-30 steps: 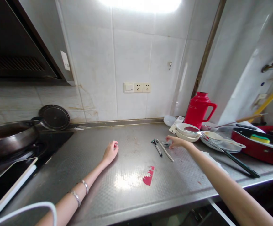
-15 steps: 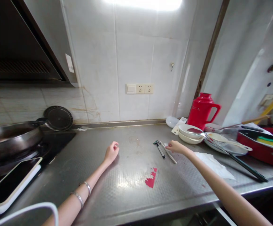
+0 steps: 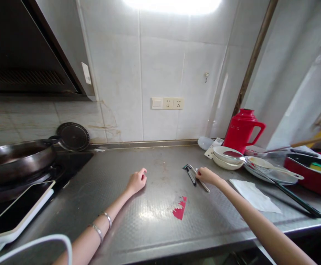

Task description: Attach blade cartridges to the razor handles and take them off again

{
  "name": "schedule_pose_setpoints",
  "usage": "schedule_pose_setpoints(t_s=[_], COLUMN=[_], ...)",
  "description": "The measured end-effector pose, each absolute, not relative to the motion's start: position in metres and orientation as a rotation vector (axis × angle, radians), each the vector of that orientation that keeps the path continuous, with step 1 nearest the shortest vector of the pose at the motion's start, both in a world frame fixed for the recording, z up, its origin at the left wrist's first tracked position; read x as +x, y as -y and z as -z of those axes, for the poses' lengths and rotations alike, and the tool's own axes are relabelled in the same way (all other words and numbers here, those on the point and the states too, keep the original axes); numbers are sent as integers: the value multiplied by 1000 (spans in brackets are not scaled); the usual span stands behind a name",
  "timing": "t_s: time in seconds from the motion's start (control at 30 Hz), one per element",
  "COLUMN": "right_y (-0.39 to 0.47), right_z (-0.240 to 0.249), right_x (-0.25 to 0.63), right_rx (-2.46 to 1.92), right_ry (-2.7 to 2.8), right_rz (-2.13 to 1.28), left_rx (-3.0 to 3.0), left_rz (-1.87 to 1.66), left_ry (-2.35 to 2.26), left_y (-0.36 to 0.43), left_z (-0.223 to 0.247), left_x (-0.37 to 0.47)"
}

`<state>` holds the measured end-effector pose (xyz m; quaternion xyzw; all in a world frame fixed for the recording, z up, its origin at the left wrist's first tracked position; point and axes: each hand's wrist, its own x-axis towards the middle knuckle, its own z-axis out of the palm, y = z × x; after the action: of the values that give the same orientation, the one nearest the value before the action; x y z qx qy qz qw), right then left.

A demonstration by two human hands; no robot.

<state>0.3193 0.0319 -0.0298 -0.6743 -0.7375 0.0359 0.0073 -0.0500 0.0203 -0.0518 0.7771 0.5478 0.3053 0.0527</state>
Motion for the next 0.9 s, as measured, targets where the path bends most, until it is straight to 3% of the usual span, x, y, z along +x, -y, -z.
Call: schedule_pose_setpoints(t_s=[0.6,0.9], right_y=[-28,-22], right_z=[17,6], right_x=[319,229], right_rx=[-2081,-1944], right_ry=[2296,2310], right_rz=[-88,15], left_rx=[2393,2300], left_rz=[-947,-1070], left_ry=[-1640,-1773], left_y=[-19,-19], left_z=[53,54], left_x=[-51,-52])
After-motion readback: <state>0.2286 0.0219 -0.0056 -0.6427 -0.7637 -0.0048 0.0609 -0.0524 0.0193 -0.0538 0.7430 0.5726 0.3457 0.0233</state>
